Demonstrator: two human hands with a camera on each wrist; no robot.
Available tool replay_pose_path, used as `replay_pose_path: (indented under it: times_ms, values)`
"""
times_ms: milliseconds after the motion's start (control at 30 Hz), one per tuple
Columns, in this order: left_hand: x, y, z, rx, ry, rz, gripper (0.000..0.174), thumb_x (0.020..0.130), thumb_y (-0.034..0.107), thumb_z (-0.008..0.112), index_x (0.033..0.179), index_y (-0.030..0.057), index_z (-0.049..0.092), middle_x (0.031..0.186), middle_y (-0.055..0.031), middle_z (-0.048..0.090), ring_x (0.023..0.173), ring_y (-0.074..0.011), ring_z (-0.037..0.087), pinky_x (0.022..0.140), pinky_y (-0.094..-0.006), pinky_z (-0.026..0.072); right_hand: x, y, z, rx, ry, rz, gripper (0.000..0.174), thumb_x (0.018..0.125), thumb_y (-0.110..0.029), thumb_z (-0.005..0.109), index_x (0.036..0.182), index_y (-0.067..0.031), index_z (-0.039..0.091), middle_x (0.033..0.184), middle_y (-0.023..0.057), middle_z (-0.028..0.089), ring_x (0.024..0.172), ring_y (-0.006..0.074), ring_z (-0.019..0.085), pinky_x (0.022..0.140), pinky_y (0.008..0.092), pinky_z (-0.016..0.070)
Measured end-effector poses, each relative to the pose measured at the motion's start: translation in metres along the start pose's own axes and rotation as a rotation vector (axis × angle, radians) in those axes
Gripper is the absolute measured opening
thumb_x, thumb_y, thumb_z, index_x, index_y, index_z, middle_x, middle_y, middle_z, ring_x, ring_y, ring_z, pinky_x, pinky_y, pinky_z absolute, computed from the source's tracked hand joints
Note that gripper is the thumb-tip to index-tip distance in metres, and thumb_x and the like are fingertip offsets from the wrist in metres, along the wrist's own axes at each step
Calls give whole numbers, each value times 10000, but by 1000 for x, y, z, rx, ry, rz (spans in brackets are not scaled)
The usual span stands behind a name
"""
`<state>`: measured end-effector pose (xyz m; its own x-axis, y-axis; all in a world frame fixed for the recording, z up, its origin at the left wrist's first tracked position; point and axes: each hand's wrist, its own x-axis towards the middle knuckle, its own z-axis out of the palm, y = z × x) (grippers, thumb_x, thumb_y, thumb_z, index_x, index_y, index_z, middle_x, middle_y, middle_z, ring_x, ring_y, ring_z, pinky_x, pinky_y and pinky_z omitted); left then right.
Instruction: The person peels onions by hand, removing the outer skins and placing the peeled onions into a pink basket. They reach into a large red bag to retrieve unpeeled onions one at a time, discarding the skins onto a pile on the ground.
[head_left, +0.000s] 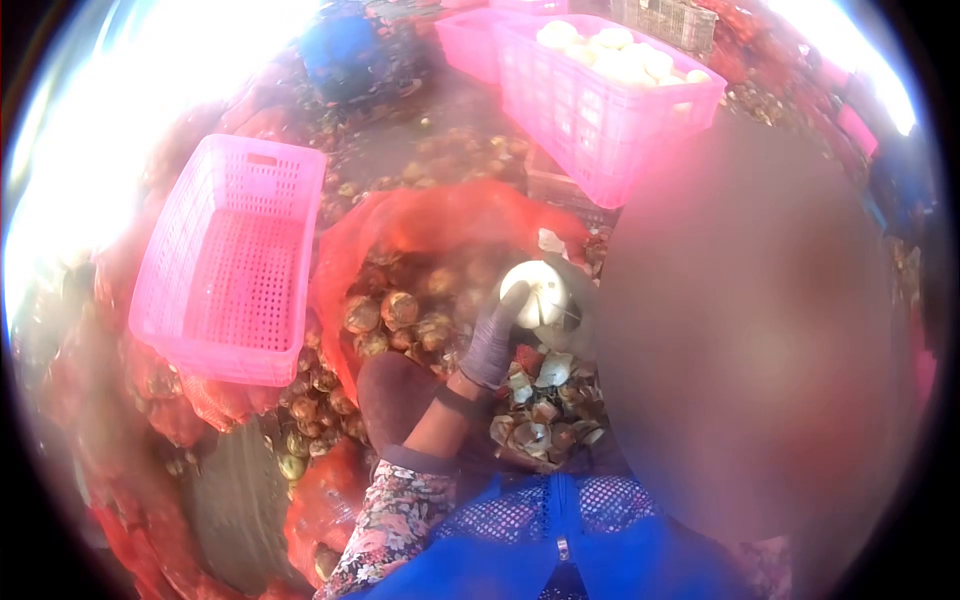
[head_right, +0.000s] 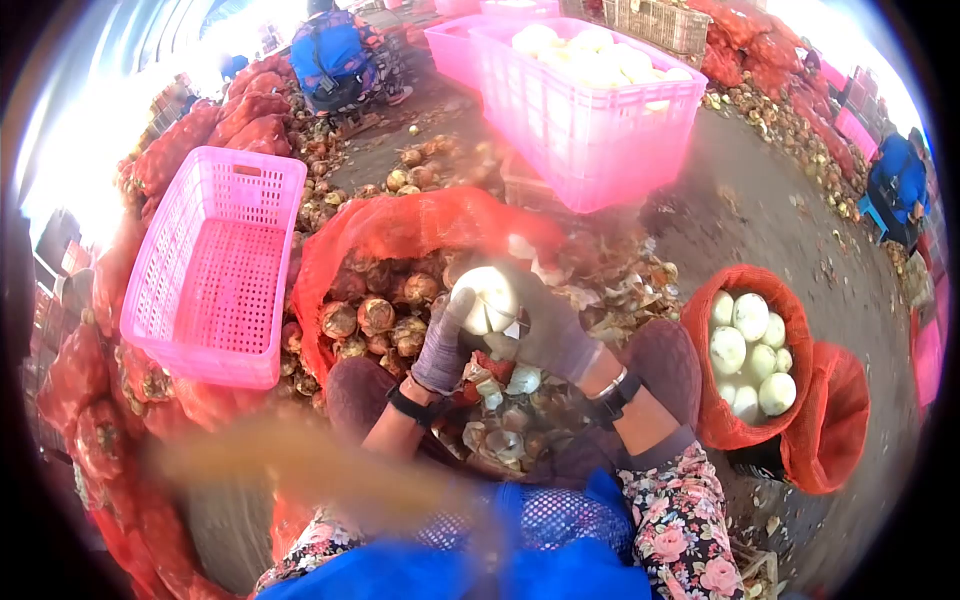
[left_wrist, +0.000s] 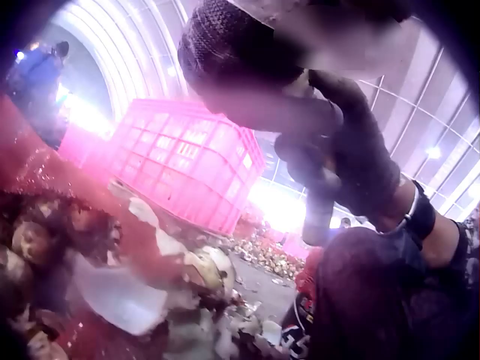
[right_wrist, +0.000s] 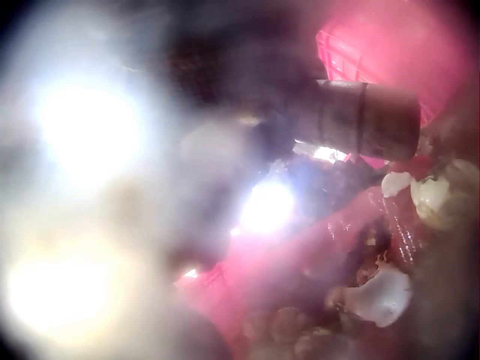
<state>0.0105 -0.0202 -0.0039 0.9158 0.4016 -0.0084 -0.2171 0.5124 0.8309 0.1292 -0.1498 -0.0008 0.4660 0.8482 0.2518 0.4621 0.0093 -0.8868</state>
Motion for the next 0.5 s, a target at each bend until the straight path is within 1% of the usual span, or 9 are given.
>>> replay_pose_path:
  times_ms: [33,67,133,200,233,300,400,500]
  values:
    - [0,-2,1,13,-1,36,507,950,420,604,1263,22,577,1063,-84,673,845,-124,658,650,-244,535,1,2,-2,-14,-19,3,830,737,-241,797,1472,-114,432,1302,157,618,1147,261,646,949,348,528]
    - [-1,-1,0,23,-5,17,512,948,422,607,1269,24,571,1082,-83,664,879,-125,652,675,-246,536,2,-6,-8,-10,-62,29,825,737,-247,794,1468,-114,436,1284,153,628,1129,256,655,937,348,535]
    - [-2,-1,-4,42,-11,-23,524,942,424,612,1280,28,560,1121,-81,647,947,-125,639,724,-249,536,0,-8,-12,-72,-60,-5,816,740,-263,788,1463,-113,442,1242,145,650,1080,249,677,905,351,549]
    - [-2,-4,1,85,27,44,547,941,447,605,1271,14,549,950,-85,663,708,-130,641,533,-234,515,-2,-11,-12,-207,36,-121,806,747,-283,781,1459,-110,446,1194,136,671,1016,243,701,868,356,565]
    - [-2,-5,4,107,44,75,560,941,459,601,1266,7,543,864,-87,671,589,-132,643,437,-227,504,-3,-12,-13,-249,59,-133,775,757,-288,770,1448,-118,462,1163,135,683,984,245,707,849,359,570]
    - [-3,-3,5,160,51,61,554,938,457,601,1262,12,542,834,-79,657,551,-118,620,425,-224,491,-3,-19,-14,-340,104,-155,714,779,-298,750,1425,-134,493,1102,132,705,920,250,720,812,364,579]
    - [-2,0,5,170,18,21,548,935,459,598,1249,13,545,809,-73,650,504,-106,591,403,-217,462,0,-8,-4,-395,250,-153,623,812,-276,718,1395,-164,530,1035,134,719,862,261,722,766,366,584]
    - [2,-1,5,124,1,-32,573,926,472,595,1225,-15,549,794,-84,653,456,-113,564,369,-216,434,3,4,-2,-309,336,-212,517,833,-263,699,1333,-186,590,964,135,722,805,265,721,733,373,588]
